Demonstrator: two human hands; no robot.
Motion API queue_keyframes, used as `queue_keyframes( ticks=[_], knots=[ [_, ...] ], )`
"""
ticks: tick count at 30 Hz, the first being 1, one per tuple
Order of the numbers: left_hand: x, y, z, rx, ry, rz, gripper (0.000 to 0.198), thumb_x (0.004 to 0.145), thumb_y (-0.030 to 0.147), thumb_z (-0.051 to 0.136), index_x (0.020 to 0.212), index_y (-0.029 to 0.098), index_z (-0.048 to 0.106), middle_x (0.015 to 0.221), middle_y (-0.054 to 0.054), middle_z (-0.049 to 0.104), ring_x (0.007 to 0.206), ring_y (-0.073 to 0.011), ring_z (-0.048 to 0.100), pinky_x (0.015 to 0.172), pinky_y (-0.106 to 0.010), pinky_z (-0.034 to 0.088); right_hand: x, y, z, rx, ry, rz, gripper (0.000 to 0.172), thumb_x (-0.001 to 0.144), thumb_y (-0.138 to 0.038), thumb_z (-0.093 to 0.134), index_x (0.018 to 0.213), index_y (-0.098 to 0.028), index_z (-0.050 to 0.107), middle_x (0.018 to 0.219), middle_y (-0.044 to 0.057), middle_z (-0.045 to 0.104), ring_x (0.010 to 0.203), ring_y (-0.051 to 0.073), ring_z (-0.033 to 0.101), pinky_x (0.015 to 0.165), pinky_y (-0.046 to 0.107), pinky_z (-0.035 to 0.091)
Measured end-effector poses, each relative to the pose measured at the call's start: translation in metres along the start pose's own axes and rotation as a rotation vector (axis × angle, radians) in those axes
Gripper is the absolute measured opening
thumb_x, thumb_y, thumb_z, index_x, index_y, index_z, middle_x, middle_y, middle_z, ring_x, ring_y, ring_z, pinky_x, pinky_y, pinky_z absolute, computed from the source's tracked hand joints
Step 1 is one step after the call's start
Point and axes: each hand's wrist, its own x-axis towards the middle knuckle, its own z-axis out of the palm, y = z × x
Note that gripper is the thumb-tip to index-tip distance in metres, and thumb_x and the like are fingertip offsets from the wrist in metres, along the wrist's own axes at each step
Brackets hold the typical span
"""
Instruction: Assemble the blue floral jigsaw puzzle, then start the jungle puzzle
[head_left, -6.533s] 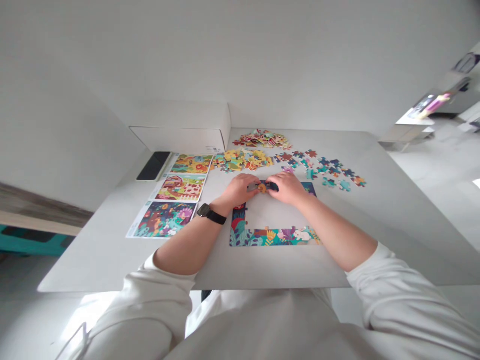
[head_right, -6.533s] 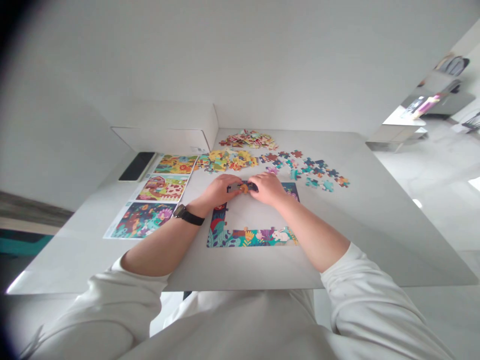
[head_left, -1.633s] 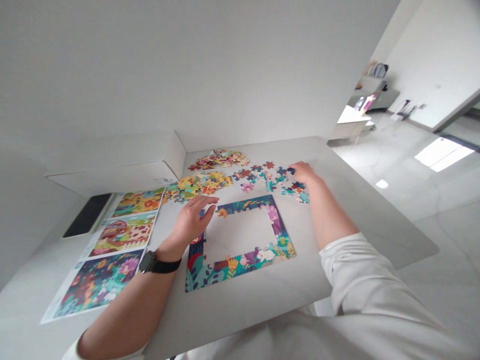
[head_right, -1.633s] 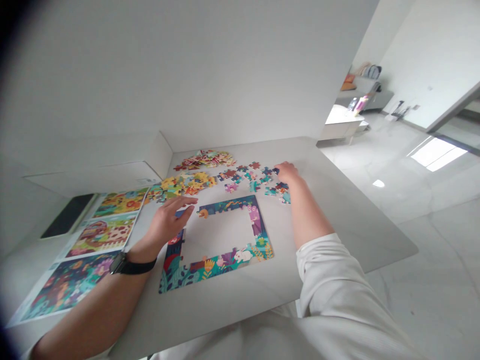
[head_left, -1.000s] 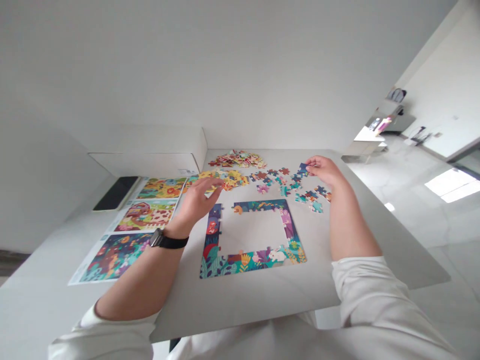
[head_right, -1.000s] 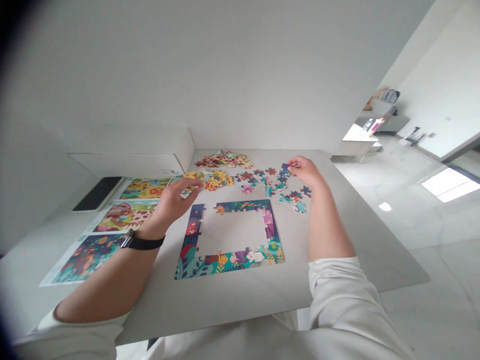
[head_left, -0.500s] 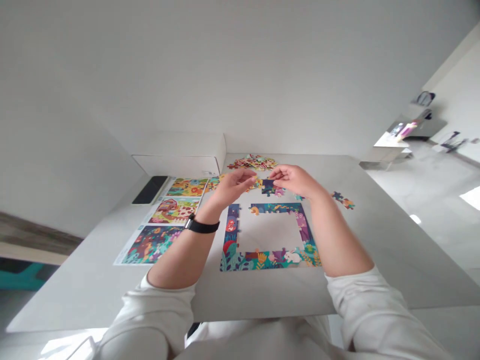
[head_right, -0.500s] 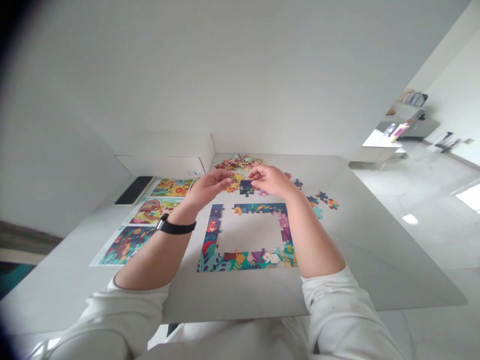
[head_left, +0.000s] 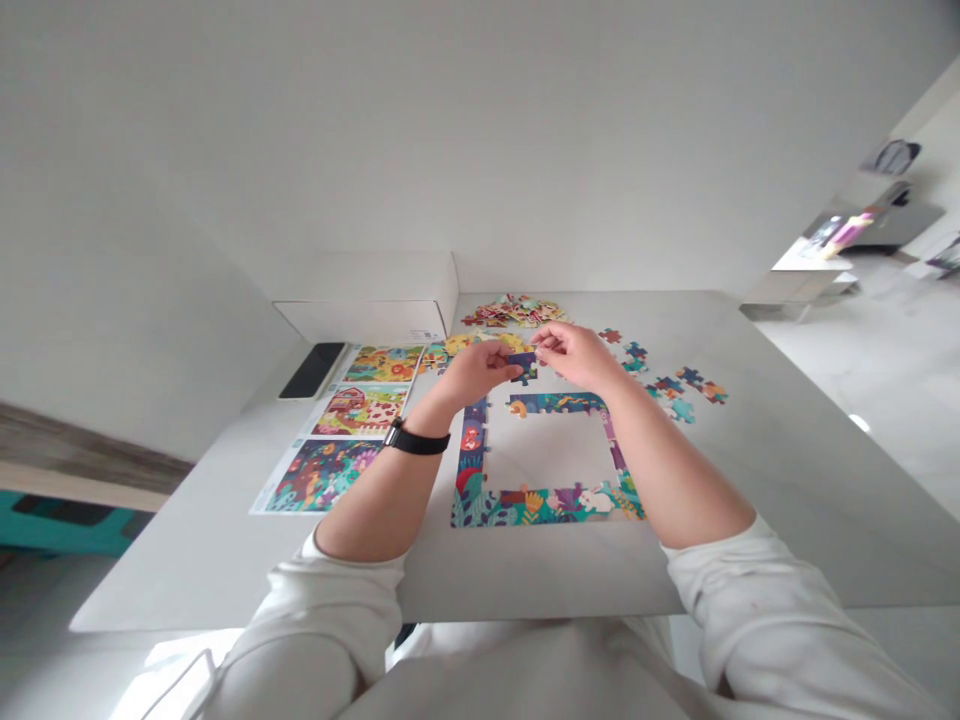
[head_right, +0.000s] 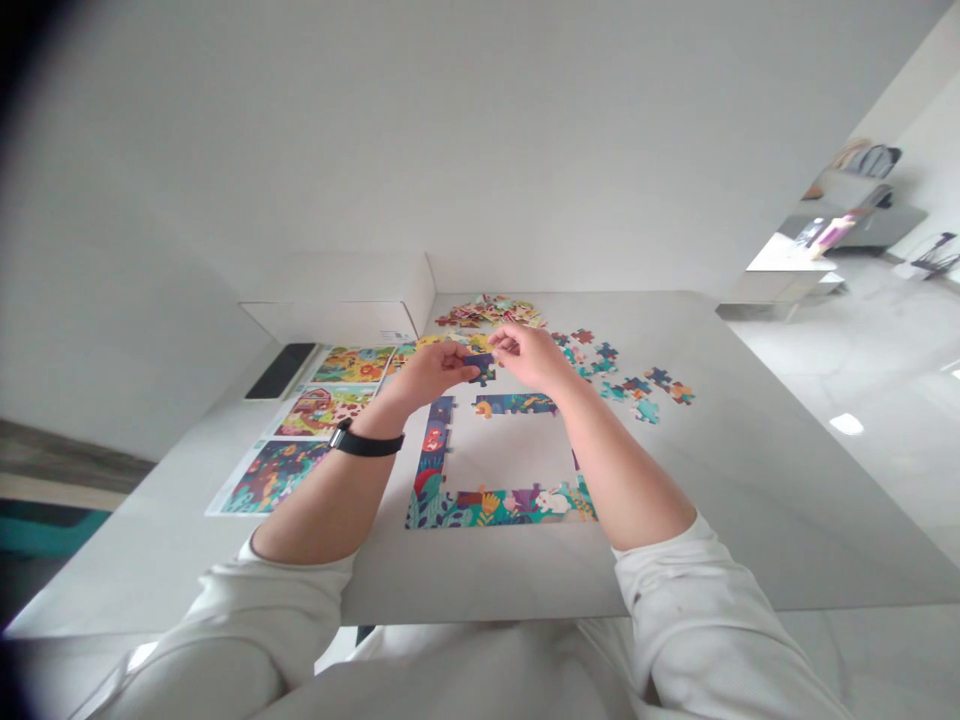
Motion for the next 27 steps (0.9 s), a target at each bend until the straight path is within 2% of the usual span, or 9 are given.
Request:
queue_keyframes(
  ticks=[3, 6, 10, 14, 20, 23, 25, 27],
  knots=[
    [0.0, 0.001, -0.005, -0.063, 0.029, -0.022, 0.03, 0.082, 0.043, 0.083, 0.086, 0.019, 0.065, 0.073, -0.003, 0.071, 0.064, -0.0143, 0.061, 0.06, -0.027, 0.041, -0.001, -0.003, 0.001, -0.085, 0.032, -0.109, 0.023, 0.093, -0.03, 0.074, 0.115, -0.026, 0.072, 0.113, 0.007, 0.077, 0.1, 0.023, 0.073, 0.094, 0.041, 0.061],
    [0.0, 0.001, -0.01, -0.063, 0.043, -0.013, 0.032, 0.083, 0.047, 0.081, 0.085, 0.019, 0.066, 0.07, -0.002, 0.069, 0.065, -0.0141, 0.061, 0.062, -0.027, 0.043, -0.003, -0.007, 0.004, -0.181, -0.01, -0.287, 0.035, 0.089, -0.024, 0.079, 0.122, -0.028, 0.07, 0.13, 0.009, 0.072, 0.121, 0.028, 0.068, 0.104, 0.046, 0.058],
    [0.001, -0.001, -0.014, -0.046, 0.06, -0.006, 0.034, 0.083, 0.05, 0.081, 0.084, 0.018, 0.068, 0.07, -0.002, 0.068, 0.066, -0.0142, 0.061, 0.065, -0.028, 0.047, -0.005, -0.007, 0.012, -0.268, -0.05, -0.399, 0.039, 0.089, -0.014, 0.075, 0.124, -0.029, 0.069, 0.135, 0.009, 0.067, 0.132, 0.029, 0.063, 0.114, 0.049, 0.052],
    [0.002, -0.001, -0.015, -0.084, 0.059, -0.021, 0.03, 0.085, 0.047, 0.078, 0.082, 0.018, 0.068, 0.072, -0.002, 0.068, 0.066, -0.014, 0.063, 0.066, -0.028, 0.051, -0.004, -0.002, 0.017, -0.314, -0.033, -0.42, 0.037, 0.092, -0.011, 0.07, 0.123, -0.03, 0.07, 0.132, 0.008, 0.067, 0.13, 0.029, 0.063, 0.119, 0.05, 0.048],
    [0.002, -0.004, -0.018, -0.053, 0.047, -0.052, 0.026, 0.093, 0.041, 0.069, 0.079, 0.019, 0.069, 0.074, -0.004, 0.073, 0.068, -0.0154, 0.068, 0.069, -0.029, 0.054, -0.006, -0.001, 0.018, -0.331, -0.06, -0.406, 0.034, 0.092, -0.014, 0.071, 0.122, -0.03, 0.073, 0.13, 0.008, 0.067, 0.127, 0.029, 0.065, 0.116, 0.049, 0.051],
    [0.003, -0.012, -0.028, 0.006, -0.033, -0.034, 0.018, 0.086, 0.035, 0.075, 0.094, 0.019, 0.076, 0.08, -0.004, 0.077, 0.073, -0.0171, 0.072, 0.073, -0.03, 0.056, -0.006, 0.001, 0.019, -0.351, -0.078, -0.374, 0.032, 0.092, -0.015, 0.072, 0.121, -0.03, 0.075, 0.13, 0.008, 0.068, 0.126, 0.028, 0.066, 0.115, 0.047, 0.052],
    [0.002, -0.018, -0.038, 0.067, -0.07, -0.035, 0.028, 0.08, 0.031, 0.079, 0.106, 0.02, 0.078, 0.086, -0.004, 0.081, 0.081, -0.0191, 0.076, 0.075, -0.03, 0.057, -0.005, 0.004, 0.02, -0.371, -0.096, -0.346, 0.031, 0.092, -0.016, 0.074, 0.12, -0.029, 0.076, 0.129, 0.008, 0.069, 0.123, 0.028, 0.067, 0.112, 0.046, 0.053],
    [0.0, -0.024, -0.05, 0.174, -0.046, -0.038, 0.037, 0.077, 0.031, 0.081, 0.114, 0.022, 0.079, 0.093, -0.004, 0.082, 0.087, -0.021, 0.077, 0.075, -0.029, 0.056, -0.005, 0.009, 0.024, -0.398, -0.14, -0.311, 0.03, 0.091, -0.016, 0.077, 0.119, -0.028, 0.077, 0.127, 0.008, 0.071, 0.119, 0.028, 0.069, 0.108, 0.045, 0.054]
  ],
)
